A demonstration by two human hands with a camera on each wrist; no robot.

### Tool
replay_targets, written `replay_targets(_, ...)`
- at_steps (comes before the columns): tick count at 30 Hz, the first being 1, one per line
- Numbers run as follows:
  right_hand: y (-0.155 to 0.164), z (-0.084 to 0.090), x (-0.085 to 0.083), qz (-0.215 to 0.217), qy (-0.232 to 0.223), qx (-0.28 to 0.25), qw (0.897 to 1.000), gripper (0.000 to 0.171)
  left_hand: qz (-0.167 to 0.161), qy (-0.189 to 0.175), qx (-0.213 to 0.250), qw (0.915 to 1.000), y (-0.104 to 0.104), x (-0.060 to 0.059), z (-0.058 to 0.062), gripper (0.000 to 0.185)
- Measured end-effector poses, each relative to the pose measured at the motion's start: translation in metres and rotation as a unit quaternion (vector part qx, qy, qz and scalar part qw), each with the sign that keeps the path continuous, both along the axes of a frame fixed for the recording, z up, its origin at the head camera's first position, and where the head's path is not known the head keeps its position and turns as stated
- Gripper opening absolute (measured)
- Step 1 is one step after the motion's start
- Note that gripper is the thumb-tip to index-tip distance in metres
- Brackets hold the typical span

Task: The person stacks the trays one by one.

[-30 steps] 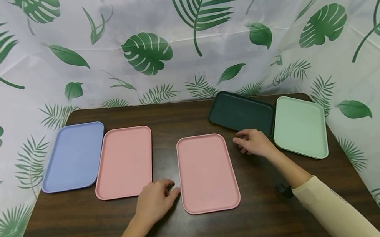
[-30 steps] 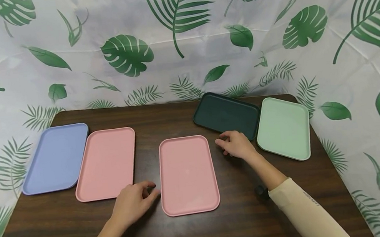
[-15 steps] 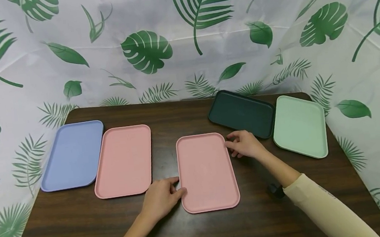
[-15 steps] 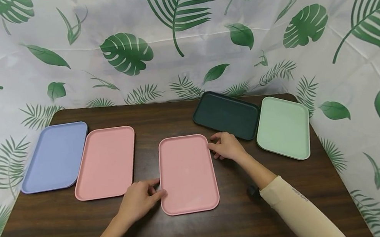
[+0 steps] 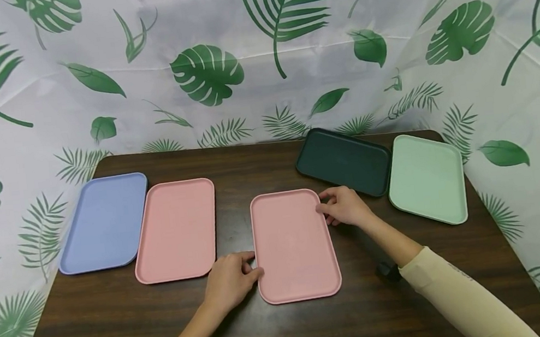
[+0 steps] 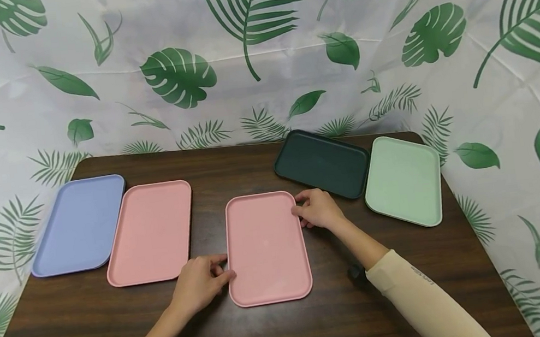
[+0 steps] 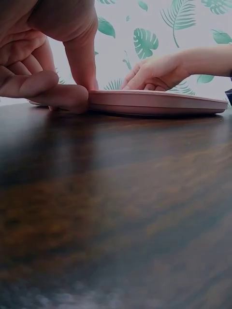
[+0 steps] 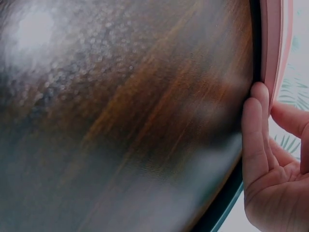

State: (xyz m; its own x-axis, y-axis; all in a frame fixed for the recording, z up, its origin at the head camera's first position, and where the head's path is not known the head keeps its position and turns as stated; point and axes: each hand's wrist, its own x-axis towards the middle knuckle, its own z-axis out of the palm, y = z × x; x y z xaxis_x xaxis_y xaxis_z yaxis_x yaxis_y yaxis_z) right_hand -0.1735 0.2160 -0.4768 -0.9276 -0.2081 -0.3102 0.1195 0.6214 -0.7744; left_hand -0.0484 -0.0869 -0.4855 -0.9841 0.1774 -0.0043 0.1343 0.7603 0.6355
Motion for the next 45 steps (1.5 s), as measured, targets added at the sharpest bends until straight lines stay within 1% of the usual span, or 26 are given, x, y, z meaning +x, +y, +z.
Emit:
replay_targets(11,-0.001,0.0,0.0,0.002,0.007,-0.004,1.0,0.037,0.002,0.016,0.001,0.9999,0.0,-0.001,-0.001,0.03)
replay_targets(17,-0.005,0.0,-0.002,0.002,0.011,-0.007,1.0,0.036,0.011,0.028,0.008,0.9995,-0.004,-0.003,0.003,0.027)
replay_targets(21,-0.012,0.004,-0.006,0.004,0.015,-0.005,1.0,0.036,0.016,0.027,0.012,0.9994,-0.009,-0.005,0.008,0.027)
replay_targets(24,-0.017,0.007,-0.011,0.007,0.015,-0.008,1.0,0.037,0.024,0.019,0.01,0.9995,-0.014,-0.009,0.011,0.024)
replay_targets(31,-0.033,0.013,-0.025,0.007,0.019,-0.021,1.0,0.036,0.038,-0.018,0.019,0.9989,-0.028,-0.021,0.023,0.032)
replay_targets(36,-0.043,0.012,-0.035,-0.001,0.017,-0.034,0.999,0.036,0.044,-0.025,0.011,0.9987,-0.036,-0.031,0.027,0.032)
replay_targets(40,-0.05,0.009,-0.042,0.0,0.009,-0.03,1.0,0.036,0.049,-0.03,-0.001,0.9983,-0.041,-0.037,0.028,0.031)
replay_targets(45,-0.058,0.009,-0.051,0.004,0.018,-0.022,1.0,0.036,0.05,-0.03,-0.007,0.9983,-0.046,-0.046,0.029,0.03)
